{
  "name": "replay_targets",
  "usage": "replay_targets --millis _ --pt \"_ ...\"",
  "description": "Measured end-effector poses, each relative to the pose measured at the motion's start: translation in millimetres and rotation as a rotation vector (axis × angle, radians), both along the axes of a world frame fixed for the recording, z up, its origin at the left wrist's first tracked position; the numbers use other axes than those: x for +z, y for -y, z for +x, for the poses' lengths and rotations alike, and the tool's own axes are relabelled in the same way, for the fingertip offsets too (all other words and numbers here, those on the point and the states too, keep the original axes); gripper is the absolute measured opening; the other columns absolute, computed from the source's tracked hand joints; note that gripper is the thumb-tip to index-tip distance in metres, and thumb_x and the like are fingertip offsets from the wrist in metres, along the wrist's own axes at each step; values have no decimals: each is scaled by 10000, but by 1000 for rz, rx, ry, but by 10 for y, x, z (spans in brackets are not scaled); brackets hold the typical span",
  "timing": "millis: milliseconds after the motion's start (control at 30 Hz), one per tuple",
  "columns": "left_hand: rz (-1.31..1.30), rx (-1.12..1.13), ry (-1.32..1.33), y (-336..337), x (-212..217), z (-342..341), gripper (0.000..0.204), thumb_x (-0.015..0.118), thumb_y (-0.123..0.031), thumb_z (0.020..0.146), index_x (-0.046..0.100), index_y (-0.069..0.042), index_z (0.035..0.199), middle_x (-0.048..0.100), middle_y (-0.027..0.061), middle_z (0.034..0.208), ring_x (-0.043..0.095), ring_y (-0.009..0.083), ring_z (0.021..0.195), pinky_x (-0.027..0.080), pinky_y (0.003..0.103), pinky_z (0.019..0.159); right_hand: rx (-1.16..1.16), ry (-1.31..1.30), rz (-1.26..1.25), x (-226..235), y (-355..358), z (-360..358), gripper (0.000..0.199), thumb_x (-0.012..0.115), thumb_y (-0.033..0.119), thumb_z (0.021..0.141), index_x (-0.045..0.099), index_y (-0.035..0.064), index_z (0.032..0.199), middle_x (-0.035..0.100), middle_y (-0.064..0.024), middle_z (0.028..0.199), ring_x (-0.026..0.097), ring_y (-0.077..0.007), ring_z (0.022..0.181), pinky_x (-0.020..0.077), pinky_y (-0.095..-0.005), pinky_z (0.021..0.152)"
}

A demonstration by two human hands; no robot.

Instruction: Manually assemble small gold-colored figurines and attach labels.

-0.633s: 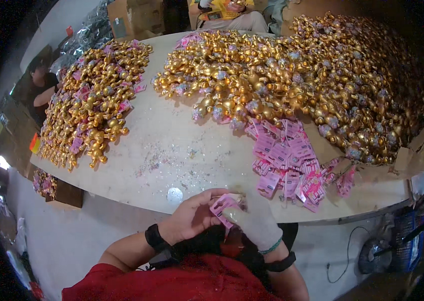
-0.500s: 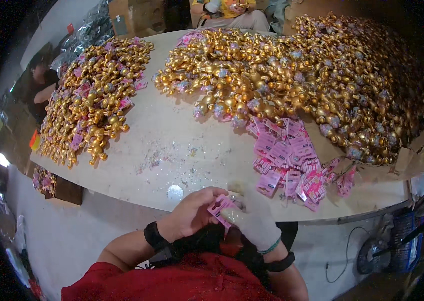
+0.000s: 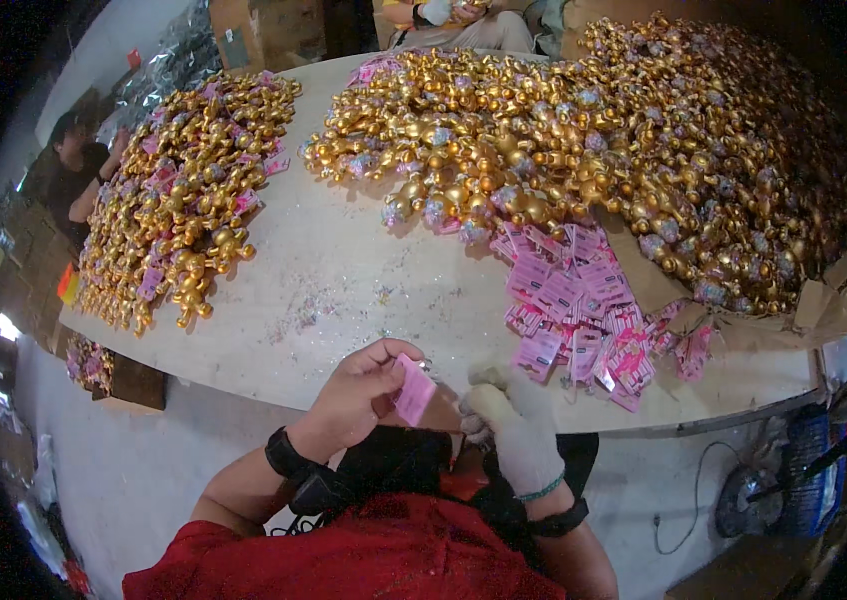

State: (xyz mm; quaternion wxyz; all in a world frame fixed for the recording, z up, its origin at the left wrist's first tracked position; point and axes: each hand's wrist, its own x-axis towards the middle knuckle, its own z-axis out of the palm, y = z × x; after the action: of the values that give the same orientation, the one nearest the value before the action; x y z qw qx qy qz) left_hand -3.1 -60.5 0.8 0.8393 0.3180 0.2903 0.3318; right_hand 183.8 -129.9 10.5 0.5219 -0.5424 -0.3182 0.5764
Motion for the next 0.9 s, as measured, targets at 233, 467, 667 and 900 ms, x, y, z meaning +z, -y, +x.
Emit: replay_targets --millis 233,467,667,900 --pt "-443 -220 644 108 -247 31 277 415 -281 922 519 -49 1034 308 -30 549 291 76 447 263 213 391 120 153 230 -103 -64 -83 342 593 101 814 530 -16 1129 577 -72 948 555 -141 866 458 -270 776" --pt "-669 -225 726 307 -370 190 289 384 -306 932 508 -66 1035 321 -25 557 290 76 444 254 218 400 266 480 360 17 -137 -168 328 644 115 771 570 -1 1068 548 -49 811 513 -123 746 441 -251 701" --pt "-622 -294 762 377 -556 224 331 372 -314 934 505 -44 1072 331 -24 580 289 71 453 261 210 396 226 675 436 78 -138 -188 230 609 132 796 595 4 987 573 -98 817 544 -143 753 446 -280 695" --pt "-639 -322 872 414 -515 223 341 396 -333 934 497 -34 1065 329 -25 590 284 72 455 265 212 389 53 619 320 81 -296 -57 236 610 132 787 620 20 994 631 -87 917 593 -184 835 461 -304 710"
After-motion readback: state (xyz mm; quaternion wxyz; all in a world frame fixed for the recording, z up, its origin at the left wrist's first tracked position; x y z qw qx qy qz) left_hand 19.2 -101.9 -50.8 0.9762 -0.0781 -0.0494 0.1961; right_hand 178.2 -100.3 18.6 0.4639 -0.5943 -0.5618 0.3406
